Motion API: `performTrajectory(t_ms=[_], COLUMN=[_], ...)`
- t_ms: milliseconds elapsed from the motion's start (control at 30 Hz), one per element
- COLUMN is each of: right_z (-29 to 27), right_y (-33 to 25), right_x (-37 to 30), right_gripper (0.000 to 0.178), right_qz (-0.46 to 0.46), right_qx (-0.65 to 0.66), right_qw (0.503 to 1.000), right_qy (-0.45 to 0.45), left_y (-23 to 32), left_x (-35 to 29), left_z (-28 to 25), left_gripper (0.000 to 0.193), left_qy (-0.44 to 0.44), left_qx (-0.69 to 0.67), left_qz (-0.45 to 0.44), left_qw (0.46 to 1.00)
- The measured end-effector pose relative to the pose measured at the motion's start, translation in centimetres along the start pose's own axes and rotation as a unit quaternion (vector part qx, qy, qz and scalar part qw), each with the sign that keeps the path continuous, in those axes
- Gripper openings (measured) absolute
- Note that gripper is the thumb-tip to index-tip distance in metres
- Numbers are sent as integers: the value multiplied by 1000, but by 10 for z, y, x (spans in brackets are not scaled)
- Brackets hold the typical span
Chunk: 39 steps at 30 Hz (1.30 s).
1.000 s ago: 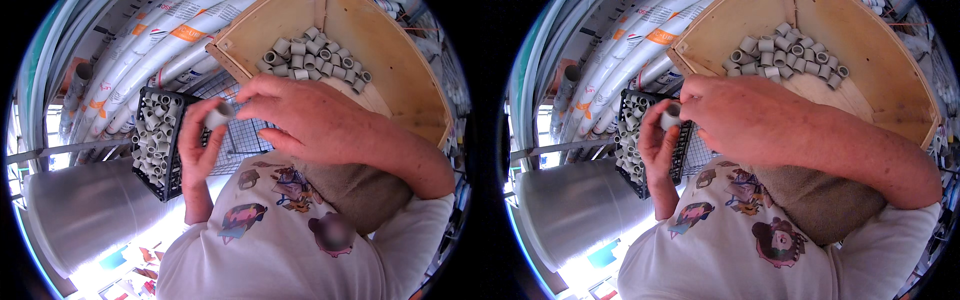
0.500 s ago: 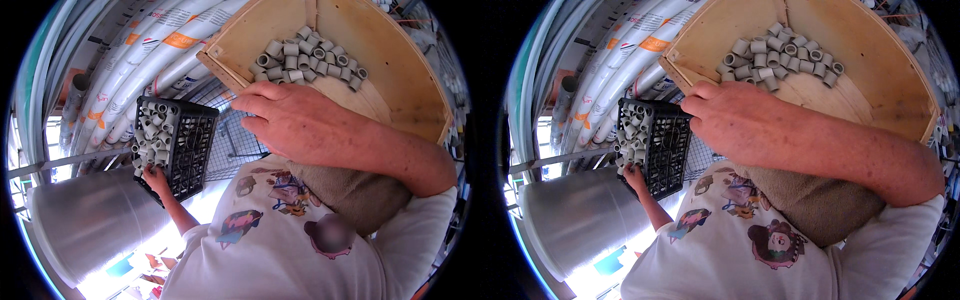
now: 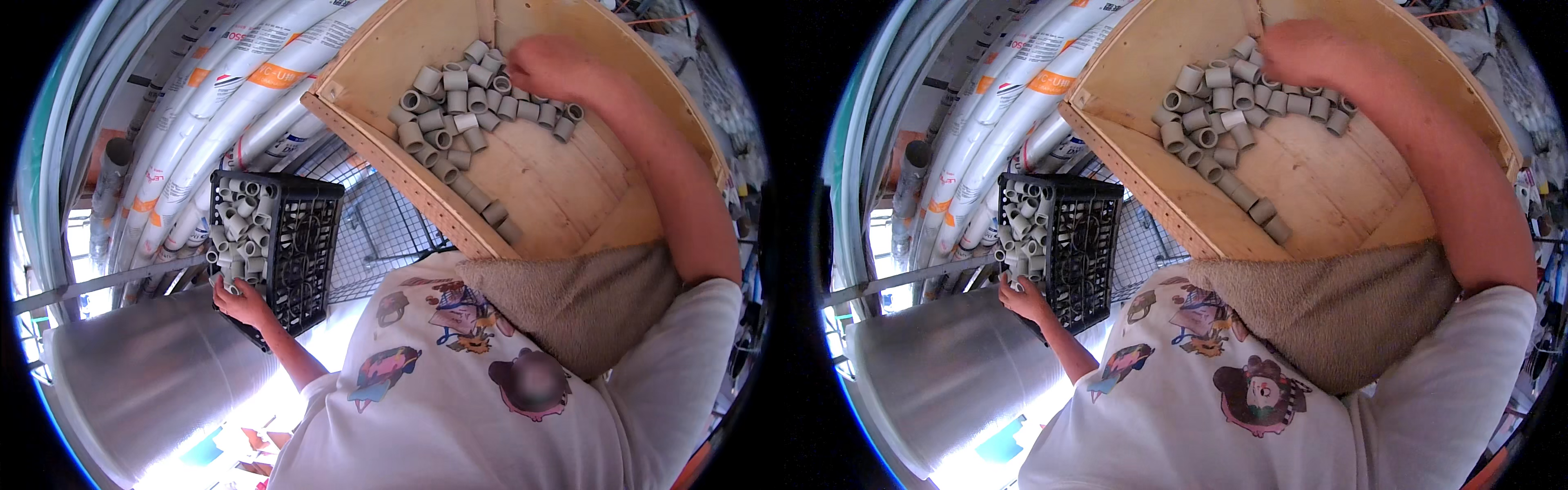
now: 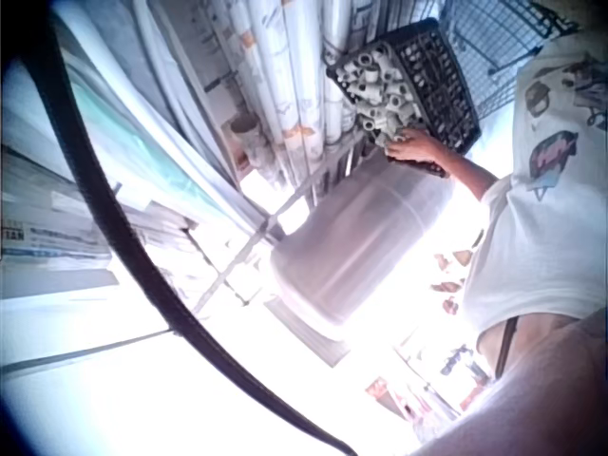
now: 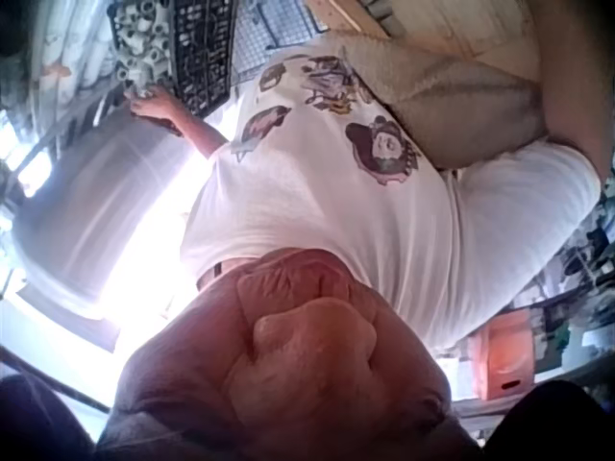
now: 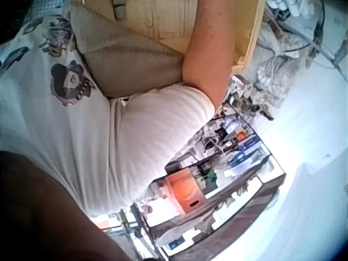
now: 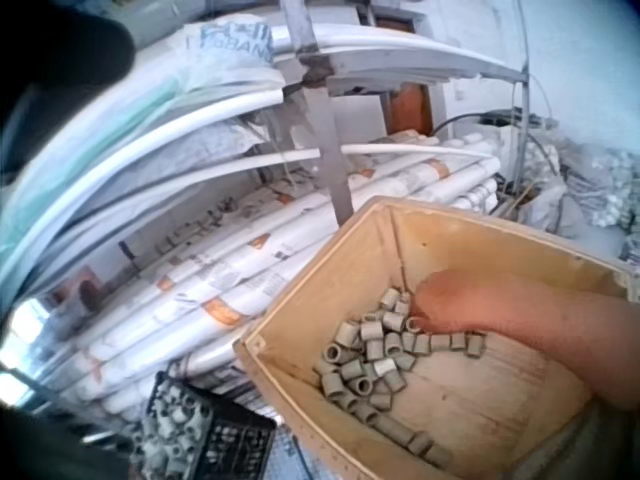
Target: The person transfers small grey plastic pipe fittings from a wooden crate into a black plastic crate. They pick up the fittings one by one or in small handfuls and place them into the black crate, which is positioned on a shelf or rack.
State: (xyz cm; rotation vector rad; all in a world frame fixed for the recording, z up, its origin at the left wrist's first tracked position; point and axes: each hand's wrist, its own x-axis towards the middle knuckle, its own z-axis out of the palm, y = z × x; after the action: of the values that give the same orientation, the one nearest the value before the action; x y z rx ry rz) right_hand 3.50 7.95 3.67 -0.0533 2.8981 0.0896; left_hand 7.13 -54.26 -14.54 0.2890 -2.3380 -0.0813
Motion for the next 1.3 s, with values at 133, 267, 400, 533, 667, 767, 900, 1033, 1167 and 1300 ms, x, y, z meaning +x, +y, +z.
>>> performTrajectory(t_ms=[133,267,400,533,667,767,900,1033,1167,1300], right_z=[60,48,70,50,50,56,67,73,85,82], right_y=[66,45,63,53,56,55,71,79,82,77], right_x=[23,20,27,24,27,20,25,28,33,32], right_gripper=[30,30,32,32,33,33,34,37,39,35], right_qz=[91,192,169,131,186,218,214,211,239,205], right_qx=[-69,8,35,-18,18,31,70,117,140,106], right_qw=[974,937,930,943,920,905,892,899,895,909], right_qy=[-197,-292,-323,-306,-344,-363,-391,-365,-351,-346], left_y=[38,71,102,119,126,130,144,149,167,178], left_x=[14,13,12,8,7,6,5,2,2,0], left_z=[-2,-4,5,4,6,5,3,6,-1,-6], left_gripper=[36,36,34,34,35,36,36,37,36,34], left_qy=[13,-5,-9,-22,-22,-33,-50,-62,-64,-75], left_qx=[-101,-160,-244,-278,-289,-311,-324,-344,-385,-404], left_qz=[33,51,65,72,92,69,67,67,79,70], left_qw=[994,986,968,958,953,947,942,934,917,909])
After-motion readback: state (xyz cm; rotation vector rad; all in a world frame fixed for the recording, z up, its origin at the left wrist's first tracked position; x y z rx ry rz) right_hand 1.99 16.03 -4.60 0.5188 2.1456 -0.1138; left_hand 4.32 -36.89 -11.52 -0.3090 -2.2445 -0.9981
